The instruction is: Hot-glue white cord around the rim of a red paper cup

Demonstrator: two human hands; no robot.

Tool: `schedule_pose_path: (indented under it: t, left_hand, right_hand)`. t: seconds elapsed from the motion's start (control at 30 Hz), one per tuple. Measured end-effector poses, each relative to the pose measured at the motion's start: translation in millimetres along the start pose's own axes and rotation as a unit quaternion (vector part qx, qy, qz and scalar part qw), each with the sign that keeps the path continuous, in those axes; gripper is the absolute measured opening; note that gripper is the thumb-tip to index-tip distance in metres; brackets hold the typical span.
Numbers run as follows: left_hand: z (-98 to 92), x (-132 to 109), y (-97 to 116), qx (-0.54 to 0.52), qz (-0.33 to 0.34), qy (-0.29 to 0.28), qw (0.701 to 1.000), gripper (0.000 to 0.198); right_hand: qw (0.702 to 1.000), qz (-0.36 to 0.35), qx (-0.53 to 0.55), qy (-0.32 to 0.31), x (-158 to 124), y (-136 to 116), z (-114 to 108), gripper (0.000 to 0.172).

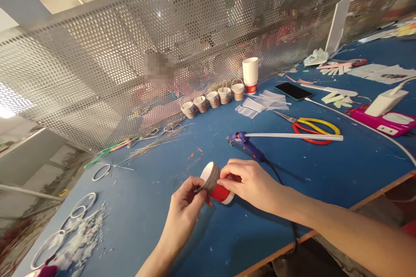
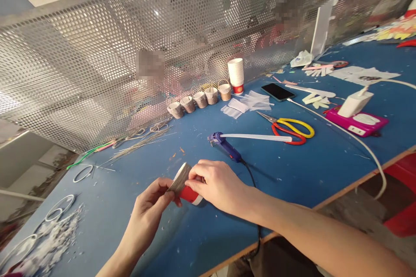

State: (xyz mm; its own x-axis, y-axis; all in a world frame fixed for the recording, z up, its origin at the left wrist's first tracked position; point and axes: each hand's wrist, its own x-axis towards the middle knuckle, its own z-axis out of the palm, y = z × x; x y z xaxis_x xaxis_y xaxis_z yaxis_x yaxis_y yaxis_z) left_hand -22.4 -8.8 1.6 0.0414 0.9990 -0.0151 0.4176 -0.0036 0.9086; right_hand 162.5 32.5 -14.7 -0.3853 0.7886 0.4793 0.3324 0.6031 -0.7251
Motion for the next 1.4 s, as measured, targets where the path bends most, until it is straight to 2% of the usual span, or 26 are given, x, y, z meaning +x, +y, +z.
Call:
schedule_pose_path:
  t: [0.4,0.7,0.93,1.4]
  left_hand:
    - [1.9,-0.1,3.2,0.003,0.017,-0.013,1.000,0.024]
    - [3.3,0.7,4.7,0.015,0.016,-0.019,1.000,0.025]
    - [2.9,0.4,2.4,0.000,0.021,-0.022,1.000,0.025]
    - [1.1,4.8,2.4,-0.131,-0.046,-0.038,0.990,0.028]
  right_hand:
    - [1.000,-0.022,-0.009,0.008,0.2,2.8,-2.9,0.011]
    - [0.997,-0.057,-0.035,0.026,0.9,2.9,-0.2,0.018]
    - [0.998,-0.048,-0.033,0.026,0.2,3.7,1.2,0.016]
    - [0.999,-0.016,-0.010,0.029,3.5,5.5,-2.4,0.013]
